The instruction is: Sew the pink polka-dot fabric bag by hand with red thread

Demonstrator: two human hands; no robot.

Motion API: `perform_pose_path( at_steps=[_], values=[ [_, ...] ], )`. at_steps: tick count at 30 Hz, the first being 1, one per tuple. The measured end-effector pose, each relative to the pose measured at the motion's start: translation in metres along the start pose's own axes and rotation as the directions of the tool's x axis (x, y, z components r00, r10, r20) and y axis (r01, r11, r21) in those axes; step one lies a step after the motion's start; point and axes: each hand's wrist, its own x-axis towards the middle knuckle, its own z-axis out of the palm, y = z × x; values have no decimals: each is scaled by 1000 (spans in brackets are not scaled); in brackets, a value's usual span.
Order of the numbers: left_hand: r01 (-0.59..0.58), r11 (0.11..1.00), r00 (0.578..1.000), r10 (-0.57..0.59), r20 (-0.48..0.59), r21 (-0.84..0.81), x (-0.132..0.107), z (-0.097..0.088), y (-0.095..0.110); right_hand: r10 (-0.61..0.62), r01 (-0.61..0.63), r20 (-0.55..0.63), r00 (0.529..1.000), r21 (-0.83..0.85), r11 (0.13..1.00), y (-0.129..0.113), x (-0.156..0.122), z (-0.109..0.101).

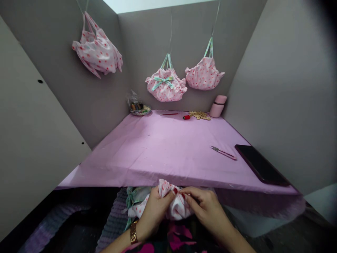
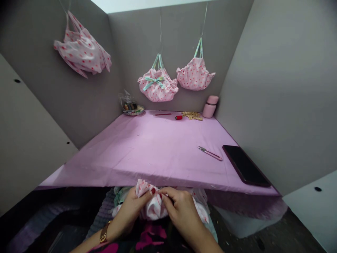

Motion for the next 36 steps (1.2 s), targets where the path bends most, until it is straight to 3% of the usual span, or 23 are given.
perform_pose_path(
  at_steps=[4,8,11,22,30,36],
  values=[
    [-15,1000,1000,15,12,14,1,0,-1,103,-104,10,995,82,991,5,0,3],
    [-44,997,999,42,23,64,2,-2,-3,158,-196,143,977,313,929,11,1,5],
    [-61,992,998,58,34,110,2,-2,-4,171,-225,169,971,384,895,13,1,5],
    [-78,989,997,75,25,128,3,-5,-8,153,-187,128,980,329,925,7,3,2],
    [-84,967,996,83,13,241,4,-5,-6,108,-112,44,993,98,989,4,3,5],
    [-76,969,997,72,26,236,4,-7,-7,109,-111,29,994,97,989,5,2,7]
  ],
)
